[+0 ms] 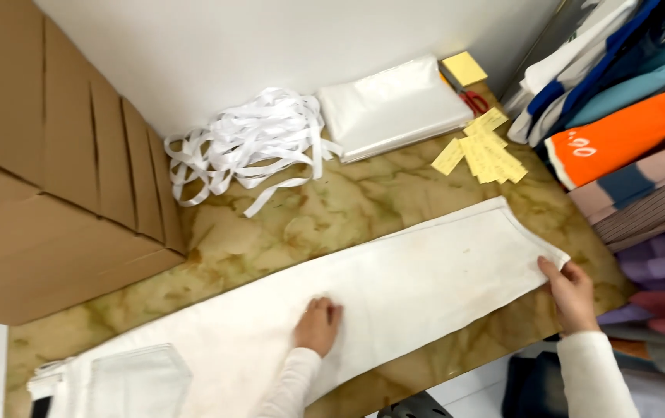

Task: The person takes various items of clothing off hangers and rolls them up on a table.

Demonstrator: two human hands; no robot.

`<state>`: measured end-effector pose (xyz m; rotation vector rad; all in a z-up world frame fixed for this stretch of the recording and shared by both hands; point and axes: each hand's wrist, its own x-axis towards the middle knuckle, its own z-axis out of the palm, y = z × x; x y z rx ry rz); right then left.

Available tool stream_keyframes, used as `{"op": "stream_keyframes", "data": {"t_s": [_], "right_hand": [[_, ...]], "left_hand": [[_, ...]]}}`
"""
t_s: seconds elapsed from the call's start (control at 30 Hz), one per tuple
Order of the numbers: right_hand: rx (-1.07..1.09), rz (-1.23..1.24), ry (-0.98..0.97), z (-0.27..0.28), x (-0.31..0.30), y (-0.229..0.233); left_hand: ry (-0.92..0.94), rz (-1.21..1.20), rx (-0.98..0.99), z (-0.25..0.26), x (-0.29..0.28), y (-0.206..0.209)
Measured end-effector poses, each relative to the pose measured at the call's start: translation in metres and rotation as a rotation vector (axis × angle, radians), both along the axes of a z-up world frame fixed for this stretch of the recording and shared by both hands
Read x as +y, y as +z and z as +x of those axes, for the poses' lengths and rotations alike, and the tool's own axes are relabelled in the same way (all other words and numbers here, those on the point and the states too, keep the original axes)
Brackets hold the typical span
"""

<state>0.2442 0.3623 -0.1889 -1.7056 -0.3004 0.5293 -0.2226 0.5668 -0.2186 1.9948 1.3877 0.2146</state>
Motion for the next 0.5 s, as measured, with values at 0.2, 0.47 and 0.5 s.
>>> {"op": "stream_keyframes", "data": {"t_s": [0.2,0.47,0.5], "right_hand": [[-0.095,0.057,0.062,0.022,0.002,0.012],[0.002,0.015,0.104,0.036,0.008,-0.077],[-0.020,0.032,0.111,0.035,0.009,-0.076]], "left_hand": [[0.178,0.122,0.021,0.002,-0.017,-0.001],[0.331,0.038,0.018,0.007,-0.070,0.038],[0.364,0.030,0.044,0.004,-0.079,0.044]]}}
